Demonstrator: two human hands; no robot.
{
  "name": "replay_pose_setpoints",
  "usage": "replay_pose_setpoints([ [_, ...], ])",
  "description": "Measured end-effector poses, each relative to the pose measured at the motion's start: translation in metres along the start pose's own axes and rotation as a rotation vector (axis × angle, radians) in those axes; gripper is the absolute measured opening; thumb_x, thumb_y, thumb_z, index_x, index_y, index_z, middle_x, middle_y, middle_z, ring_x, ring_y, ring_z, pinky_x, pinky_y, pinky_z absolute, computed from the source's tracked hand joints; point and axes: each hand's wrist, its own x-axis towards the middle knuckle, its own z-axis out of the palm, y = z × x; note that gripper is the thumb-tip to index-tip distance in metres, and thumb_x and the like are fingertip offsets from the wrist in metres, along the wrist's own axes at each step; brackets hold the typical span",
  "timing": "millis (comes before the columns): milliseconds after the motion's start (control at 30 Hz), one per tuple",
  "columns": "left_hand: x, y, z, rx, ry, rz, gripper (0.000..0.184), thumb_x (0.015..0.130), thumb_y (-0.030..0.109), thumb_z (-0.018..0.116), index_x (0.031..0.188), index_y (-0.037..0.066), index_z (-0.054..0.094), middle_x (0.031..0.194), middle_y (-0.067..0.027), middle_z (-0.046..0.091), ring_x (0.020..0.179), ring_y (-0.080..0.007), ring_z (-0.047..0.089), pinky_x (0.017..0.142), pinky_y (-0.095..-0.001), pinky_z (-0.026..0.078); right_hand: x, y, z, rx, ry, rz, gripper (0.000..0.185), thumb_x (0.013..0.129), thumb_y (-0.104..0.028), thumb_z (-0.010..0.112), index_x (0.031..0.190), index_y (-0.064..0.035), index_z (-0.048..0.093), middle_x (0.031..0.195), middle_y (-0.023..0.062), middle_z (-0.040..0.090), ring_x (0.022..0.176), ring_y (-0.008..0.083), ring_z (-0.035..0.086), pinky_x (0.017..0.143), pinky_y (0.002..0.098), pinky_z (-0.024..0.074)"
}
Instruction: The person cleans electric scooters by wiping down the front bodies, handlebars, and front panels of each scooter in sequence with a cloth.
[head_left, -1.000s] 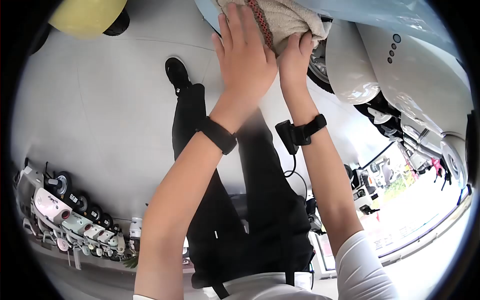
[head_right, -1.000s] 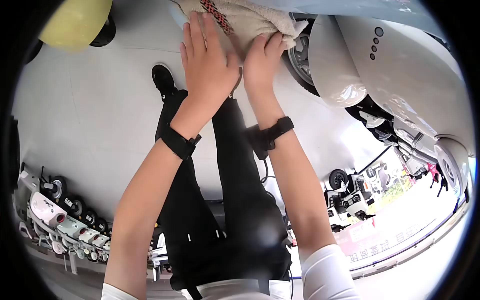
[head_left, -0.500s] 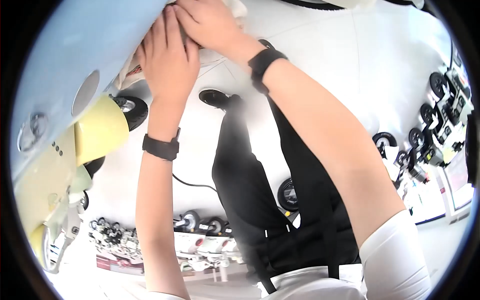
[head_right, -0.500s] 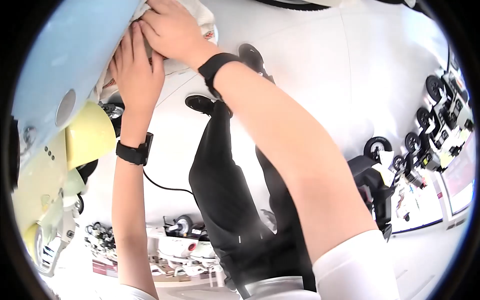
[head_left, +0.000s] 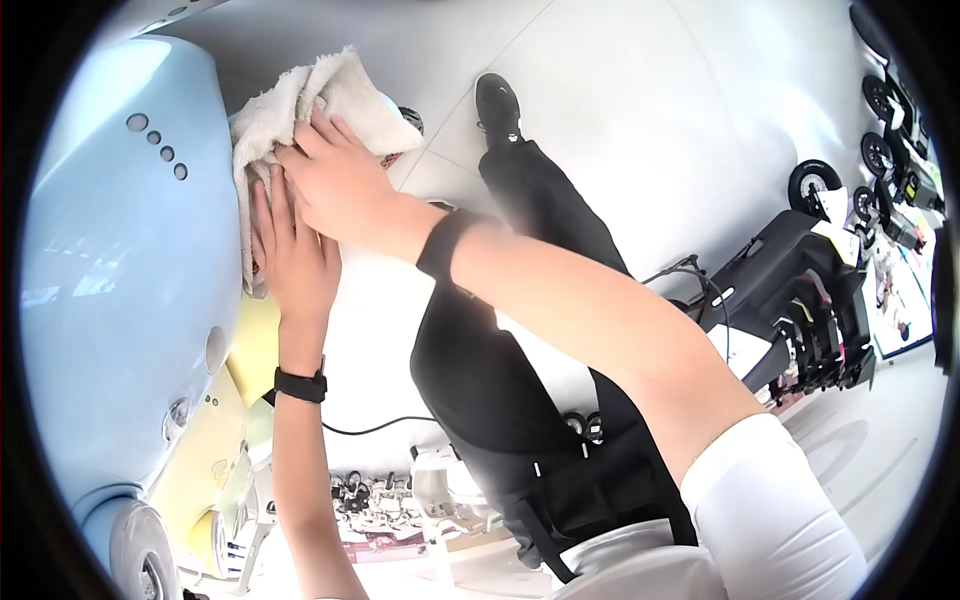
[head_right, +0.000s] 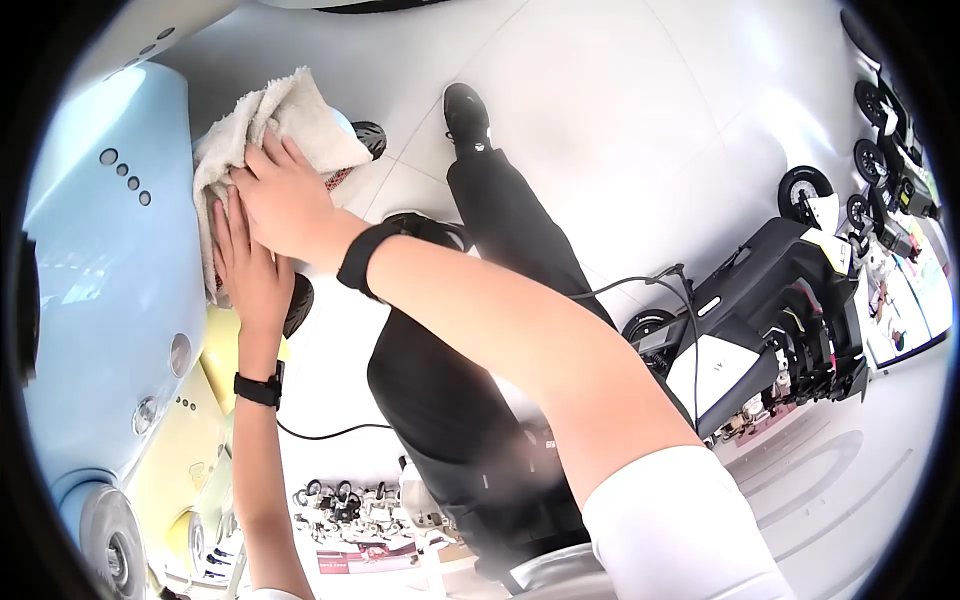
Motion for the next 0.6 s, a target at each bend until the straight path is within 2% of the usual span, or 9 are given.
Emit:
replay_pose_setpoints([
  [100,0.038,0.009,0.0,0.031,0.071,-0.02,0.056,0.101,0.029,0.056,0.153,0.011,0.046,0.164,-0.0112,0.037,0.151,-0.0388,0.032,0.117,-0.0606,0.028,0.047,0.028,0.0,0.097,-0.228,0.156,0.034,0.096,-0.019,0.052,0.118,0.0,0.068,0.122,0.0156,0.065,0.126,0.0343,0.056,0.106,0.0445,0.0462],
  [167,0.071,0.016,0.009,0.104,0.12,-0.045,0.048,0.099,0.03,0.056,0.142,0.008,0.056,0.153,-0.011,0.051,0.143,-0.0346,0.043,0.116,-0.0586,0.032,0.076,0.058,0.006,0.161,-0.424,0.144,0.037,0.097,-0.023,0.047,0.114,0.0003,0.07,0.115,0.013,0.069,0.116,0.0292,0.062,0.097,0.0424,0.0507],
  [300,0.128,0.025,0.025,0.151,-0.042,-0.053,0.038,0.095,0.028,0.059,0.124,0.005,0.067,0.131,-0.0097,0.065,0.126,-0.0309,0.056,0.111,-0.0556,0.038,0.101,0.103,0.008,0.4,-0.619,0.704,0.044,0.093,-0.032,0.048,0.113,-0.0029,0.075,0.117,0.0176,0.074,0.108,0.0317,0.069,0.093,0.0401,0.0507],
  [333,0.137,0.029,0.03,0.142,-0.107,-0.053,0.035,0.093,0.027,0.061,0.119,0.005,0.069,0.124,-0.0093,0.068,0.12,-0.0304,0.059,0.109,-0.0553,0.039,0.098,0.113,0.007,0.428,-0.586,0.721,0.046,0.093,-0.033,0.047,0.114,-0.0033,0.075,0.119,0.0181,0.074,0.109,0.0317,0.069,0.093,0.0409,0.0506],
  [367,0.135,0.031,0.034,0.12,-0.034,0.019,0.034,0.092,0.027,0.061,0.117,0.005,0.07,0.123,-0.0092,0.068,0.119,-0.0306,0.059,0.109,-0.0548,0.04,0.088,0.114,0.005,0.466,-0.564,0.742,0.047,0.094,-0.034,0.046,0.115,-0.0038,0.075,0.12,0.0187,0.073,0.11,0.0318,0.069,0.094,0.0416,0.0504],
  [433,0.12,0.027,0.035,0.093,0.108,0.144,0.033,0.091,0.027,0.063,0.114,0.004,0.071,0.121,-0.009,0.068,0.117,-0.0308,0.06,0.108,-0.0539,0.041,0.071,0.103,-0.007,0.453,-0.575,0.7,0.047,0.098,-0.033,0.042,0.116,-0.0036,0.075,0.122,0.0164,0.072,0.112,0.0345,0.066,0.096,0.0415,0.0502],
  [500,0.095,0.025,0.025,0.045,0.18,0.146,0.038,0.09,0.025,0.064,0.122,0.005,0.069,0.132,-0.0119,0.065,0.129,-0.0323,0.055,0.112,-0.0536,0.038,0.048,0.105,0.009,0.068,-0.432,0.176,0.049,0.101,-0.032,0.039,0.127,-0.0033,0.069,0.129,0.0146,0.067,0.122,0.0371,0.06,0.104,0.0435,0.0461],
  [567,0.068,0.015,0.01,-0.002,0.145,0.113,0.044,0.091,0.024,0.064,0.131,0.006,0.065,0.144,-0.0131,0.058,0.137,-0.035,0.05,0.115,-0.054,0.035,0.037,0.06,0.002,0.092,-0.256,0.345,0.039,0.102,-0.027,0.045,0.114,0.0018,0.069,0.128,0.0185,0.064,0.116,0.0322,0.059,0.094,0.0409,0.0514],
  [600,0.058,0.009,0.002,0.019,0.138,0.093,0.045,0.091,0.024,0.063,0.133,0.006,0.064,0.146,-0.0132,0.056,0.138,-0.036,0.049,0.116,-0.0541,0.034,0.029,0.078,0.03,-0.166,-0.226,-0.03,0.034,0.1,-0.023,0.049,0.115,0.0007,0.067,0.129,0.0171,0.064,0.115,0.0322,0.058,0.096,0.0415,0.0516],
])
